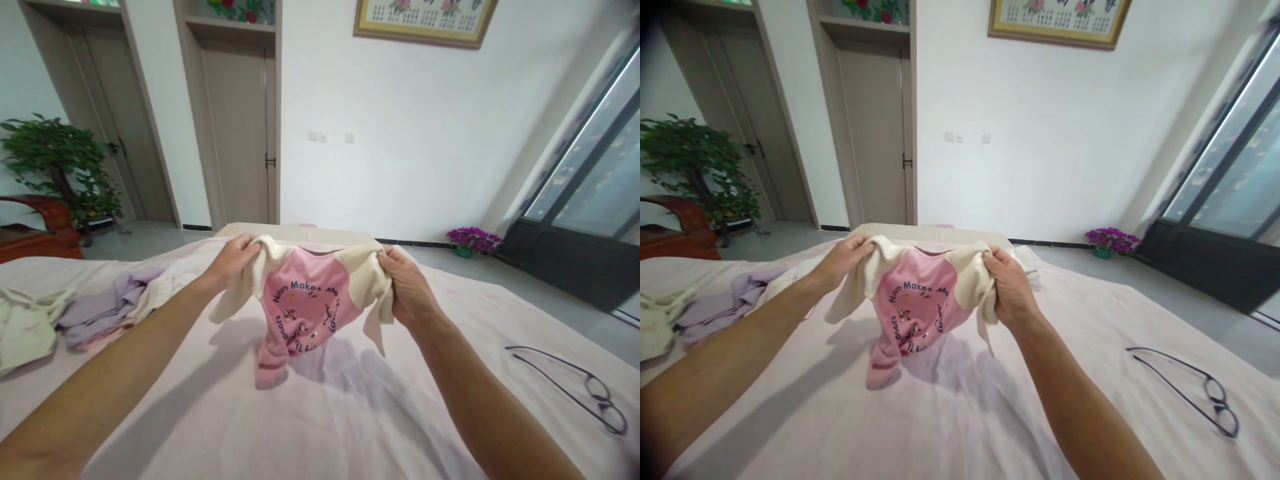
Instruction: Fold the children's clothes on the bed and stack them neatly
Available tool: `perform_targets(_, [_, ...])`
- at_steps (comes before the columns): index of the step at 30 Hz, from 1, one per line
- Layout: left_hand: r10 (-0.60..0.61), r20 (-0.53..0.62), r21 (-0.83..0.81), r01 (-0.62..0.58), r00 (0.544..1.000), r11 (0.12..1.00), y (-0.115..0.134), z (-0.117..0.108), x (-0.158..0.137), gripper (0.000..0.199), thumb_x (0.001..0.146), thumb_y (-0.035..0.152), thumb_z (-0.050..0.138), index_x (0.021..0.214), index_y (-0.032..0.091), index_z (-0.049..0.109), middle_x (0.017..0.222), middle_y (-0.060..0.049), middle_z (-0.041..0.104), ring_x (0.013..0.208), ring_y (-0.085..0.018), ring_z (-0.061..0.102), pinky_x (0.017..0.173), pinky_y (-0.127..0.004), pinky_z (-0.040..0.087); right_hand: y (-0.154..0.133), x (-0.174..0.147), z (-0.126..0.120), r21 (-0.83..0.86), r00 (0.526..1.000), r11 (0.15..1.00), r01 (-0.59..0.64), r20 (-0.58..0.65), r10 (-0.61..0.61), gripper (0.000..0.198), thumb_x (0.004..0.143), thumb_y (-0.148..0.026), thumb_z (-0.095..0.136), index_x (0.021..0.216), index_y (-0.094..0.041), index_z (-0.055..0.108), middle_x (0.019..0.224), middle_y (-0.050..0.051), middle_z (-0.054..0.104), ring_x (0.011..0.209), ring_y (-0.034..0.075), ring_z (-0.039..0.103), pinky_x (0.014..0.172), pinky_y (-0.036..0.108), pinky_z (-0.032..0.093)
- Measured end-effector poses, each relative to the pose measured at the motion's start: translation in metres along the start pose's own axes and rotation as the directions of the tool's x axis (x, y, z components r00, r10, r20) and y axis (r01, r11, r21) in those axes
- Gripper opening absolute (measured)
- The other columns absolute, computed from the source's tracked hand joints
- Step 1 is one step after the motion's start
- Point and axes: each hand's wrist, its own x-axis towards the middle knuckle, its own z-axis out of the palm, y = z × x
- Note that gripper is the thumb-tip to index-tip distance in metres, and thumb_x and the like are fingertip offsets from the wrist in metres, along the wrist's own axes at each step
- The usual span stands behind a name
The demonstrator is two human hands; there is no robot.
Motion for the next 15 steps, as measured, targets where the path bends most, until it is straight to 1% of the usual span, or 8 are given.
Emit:
perform_targets(2, [0.046, 0.068, 0.148, -0.055, 0.997, 0.987, 0.002, 0.023, -0.015, 0.04, 0.078, 0.047, 0.064, 0.104, 0.016, 0.066, 0.106, -0.008, 0.067, 0.102, -0.024, 0.06, 0.093, -0.037, 0.047, 0.011, -0.009, 0.017, 0.039, 0.998, 0.998, -0.054, 0.031, 0.053, 0.035, 0.073, -0.046, 0.074, 0.092, -0.021, 0.06, 0.073, -0.003, 0.063, 0.063, 0.012, 0.057, 0.059, 0.023, 0.047])
perform_targets(4, [0.033, 0.161, 0.09, -0.048, 0.986, 0.995, 0.006, 0.045, -0.041, 0.044, 0.084, 0.05, 0.058, 0.113, 0.016, 0.063, 0.118, -0.011, 0.064, 0.111, -0.025, 0.058, 0.1, -0.04, 0.043, 0.031, -0.021, 0.031, 0.061, 0.986, 0.985, -0.161, 0.063, 0.157, 0.036, 0.072, -0.045, 0.075, 0.092, -0.019, 0.06, 0.071, -0.003, 0.062, 0.061, 0.011, 0.056, 0.057, 0.022, 0.046])
perform_targets(5, [-0.033, 0.263, -0.008, 0.036, 0.964, 0.999, 0.009, 0.054, -0.058, 0.047, 0.088, 0.053, 0.053, 0.117, 0.017, 0.06, 0.118, -0.012, 0.065, 0.11, -0.025, 0.059, 0.099, -0.04, 0.044, 0.042, -0.027, 0.036, 0.062, 0.973, 0.973, -0.222, 0.071, 0.218, 0.036, 0.072, -0.044, 0.075, 0.092, -0.019, 0.06, 0.07, -0.003, 0.062, 0.059, 0.011, 0.055, 0.055, 0.021, 0.045])
perform_targets(6, [-0.117, 0.393, -0.1, 0.169, 0.912, 0.98, 0.011, 0.064, -0.075, 0.051, 0.09, 0.056, 0.05, 0.122, 0.017, 0.058, 0.118, -0.013, 0.065, 0.108, -0.025, 0.061, 0.096, -0.04, 0.046, 0.053, -0.033, 0.041, 0.061, 0.959, 0.959, -0.278, 0.079, 0.273, 0.036, 0.072, -0.043, 0.075, 0.093, -0.019, 0.061, 0.069, -0.003, 0.062, 0.057, 0.01, 0.054, 0.053, 0.021, 0.044])
perform_targets(8, [-0.151, 0.545, -0.29, 0.355, 0.825, 0.889, 0.016, 0.08, -0.108, 0.058, 0.086, 0.055, 0.059, 0.131, 0.019, 0.053, 0.122, -0.013, 0.065, 0.11, -0.025, 0.062, 0.095, -0.038, 0.047, 0.07, -0.045, 0.048, 0.069, 0.926, 0.93, -0.361, 0.143, 0.349, 0.036, 0.073, -0.042, 0.074, 0.096, -0.019, 0.062, 0.071, -0.002, 0.064, 0.057, 0.01, 0.056, 0.053, 0.021, 0.043])
perform_targets(10, [-0.154, 0.582, -0.447, 0.472, 0.799, 0.76, 0.016, 0.094, -0.133, 0.066, 0.077, 0.045, 0.074, 0.134, 0.021, 0.051, 0.12, -0.013, 0.066, 0.106, -0.026, 0.065, 0.091, -0.037, 0.049, 0.079, -0.053, 0.053, 0.071, 0.872, 0.898, -0.435, 0.282, 0.4, 0.037, 0.074, -0.043, 0.074, 0.098, -0.018, 0.064, 0.078, 0.001, 0.068, 0.064, 0.012, 0.06, 0.057, 0.022, 0.046])
perform_targets(13, [-0.238, 0.54, -0.572, 0.56, 0.807, 0.6, 0.007, 0.105, -0.15, 0.064, 0.074, 0.035, 0.077, 0.131, 0.018, 0.054, 0.106, -0.012, 0.071, 0.088, -0.025, 0.07, 0.077, -0.034, 0.053, 0.083, -0.047, 0.053, -0.016, 0.749, 0.851, -0.524, 0.467, 0.47, 0.039, 0.072, -0.043, 0.075, 0.099, -0.015, 0.067, 0.092, 0.008, 0.071, 0.076, 0.017, 0.066, 0.067, 0.028, 0.05])
perform_targets(15, [-0.326, 0.476, -0.585, 0.571, 0.817, 0.576, -0.001, 0.102, -0.15, 0.055, 0.075, 0.03, 0.074, 0.126, 0.016, 0.058, 0.095, -0.01, 0.073, 0.073, -0.021, 0.069, 0.068, -0.03, 0.052, 0.085, -0.034, 0.045, -0.088, 0.737, 0.849, -0.521, 0.456, 0.499, 0.036, 0.07, -0.038, 0.075, 0.097, -0.015, 0.068, 0.094, 0.01, 0.072, 0.077, 0.019, 0.067, 0.069, 0.032, 0.051])
